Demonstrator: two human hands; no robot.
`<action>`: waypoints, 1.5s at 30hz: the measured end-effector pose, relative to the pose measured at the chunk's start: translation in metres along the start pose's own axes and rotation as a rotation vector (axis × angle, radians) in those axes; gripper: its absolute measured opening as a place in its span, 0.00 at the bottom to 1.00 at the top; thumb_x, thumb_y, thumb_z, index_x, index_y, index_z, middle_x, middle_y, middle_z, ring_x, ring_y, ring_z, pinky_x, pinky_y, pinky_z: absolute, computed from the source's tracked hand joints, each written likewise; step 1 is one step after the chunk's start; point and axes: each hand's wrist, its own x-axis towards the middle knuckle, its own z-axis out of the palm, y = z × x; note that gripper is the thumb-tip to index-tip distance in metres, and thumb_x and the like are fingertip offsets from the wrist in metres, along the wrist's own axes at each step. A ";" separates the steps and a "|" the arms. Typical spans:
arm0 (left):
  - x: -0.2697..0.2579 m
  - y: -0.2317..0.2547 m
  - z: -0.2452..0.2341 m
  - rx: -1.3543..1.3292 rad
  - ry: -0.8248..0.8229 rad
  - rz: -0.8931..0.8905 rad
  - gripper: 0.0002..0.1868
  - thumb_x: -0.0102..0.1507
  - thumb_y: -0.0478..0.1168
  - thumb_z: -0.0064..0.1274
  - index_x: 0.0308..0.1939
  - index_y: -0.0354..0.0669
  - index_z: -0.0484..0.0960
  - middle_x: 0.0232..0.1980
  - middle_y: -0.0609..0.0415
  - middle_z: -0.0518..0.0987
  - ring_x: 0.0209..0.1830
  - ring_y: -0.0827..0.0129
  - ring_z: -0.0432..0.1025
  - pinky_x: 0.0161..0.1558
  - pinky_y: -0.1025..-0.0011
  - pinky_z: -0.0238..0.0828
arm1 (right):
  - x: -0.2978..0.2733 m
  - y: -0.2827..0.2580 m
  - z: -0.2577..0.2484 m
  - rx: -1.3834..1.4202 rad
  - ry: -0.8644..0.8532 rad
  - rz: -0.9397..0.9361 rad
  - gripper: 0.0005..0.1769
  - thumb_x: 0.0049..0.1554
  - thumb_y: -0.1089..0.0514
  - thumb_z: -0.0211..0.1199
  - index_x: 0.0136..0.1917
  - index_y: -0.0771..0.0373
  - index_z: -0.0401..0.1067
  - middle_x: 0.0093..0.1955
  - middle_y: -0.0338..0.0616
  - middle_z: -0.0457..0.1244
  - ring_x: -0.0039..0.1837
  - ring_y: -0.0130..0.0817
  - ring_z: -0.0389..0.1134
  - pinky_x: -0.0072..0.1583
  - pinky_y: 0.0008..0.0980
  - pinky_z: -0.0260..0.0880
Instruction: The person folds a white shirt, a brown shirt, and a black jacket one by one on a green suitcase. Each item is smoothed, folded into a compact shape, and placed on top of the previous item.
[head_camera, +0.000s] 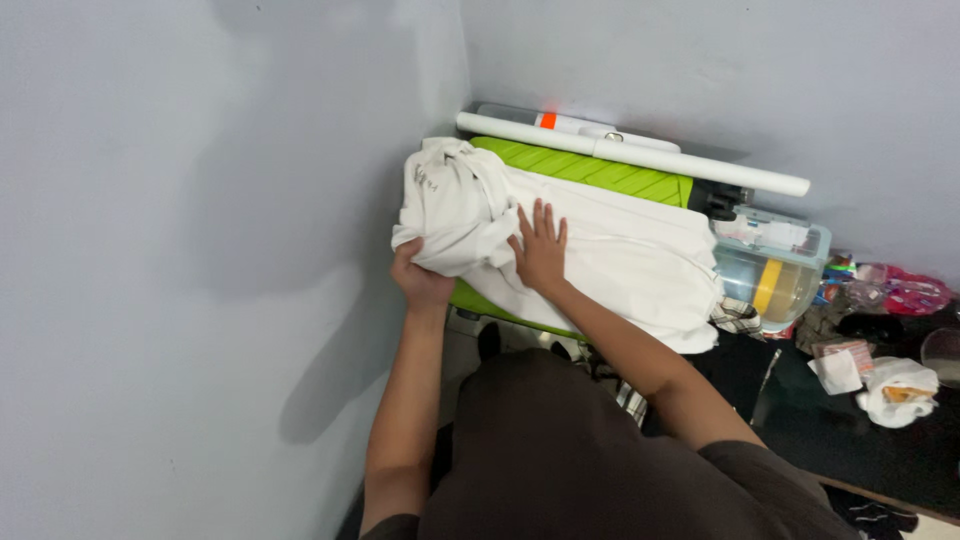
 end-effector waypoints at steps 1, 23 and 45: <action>-0.001 0.001 0.002 0.032 -0.047 0.015 0.40 0.55 0.39 0.50 0.72 0.34 0.64 0.70 0.42 0.71 0.72 0.48 0.66 0.73 0.52 0.62 | 0.004 -0.010 0.005 0.010 -0.004 -0.015 0.37 0.65 0.45 0.52 0.83 0.56 0.52 0.87 0.60 0.39 0.87 0.58 0.36 0.79 0.66 0.29; -0.036 -0.167 0.001 1.630 -0.674 0.197 0.32 0.69 0.52 0.53 0.75 0.47 0.68 0.78 0.43 0.66 0.80 0.49 0.58 0.79 0.46 0.52 | -0.101 0.072 -0.117 2.061 0.348 0.643 0.45 0.57 0.46 0.61 0.82 0.55 0.50 0.83 0.61 0.45 0.80 0.56 0.46 0.74 0.54 0.45; 0.133 -0.272 0.028 1.880 -0.915 0.493 0.24 0.67 0.50 0.54 0.62 0.38 0.78 0.59 0.40 0.76 0.63 0.42 0.66 0.65 0.48 0.60 | -0.223 0.085 -0.141 1.523 0.620 1.003 0.47 0.55 0.46 0.68 0.82 0.53 0.51 0.79 0.62 0.52 0.73 0.56 0.58 0.68 0.46 0.60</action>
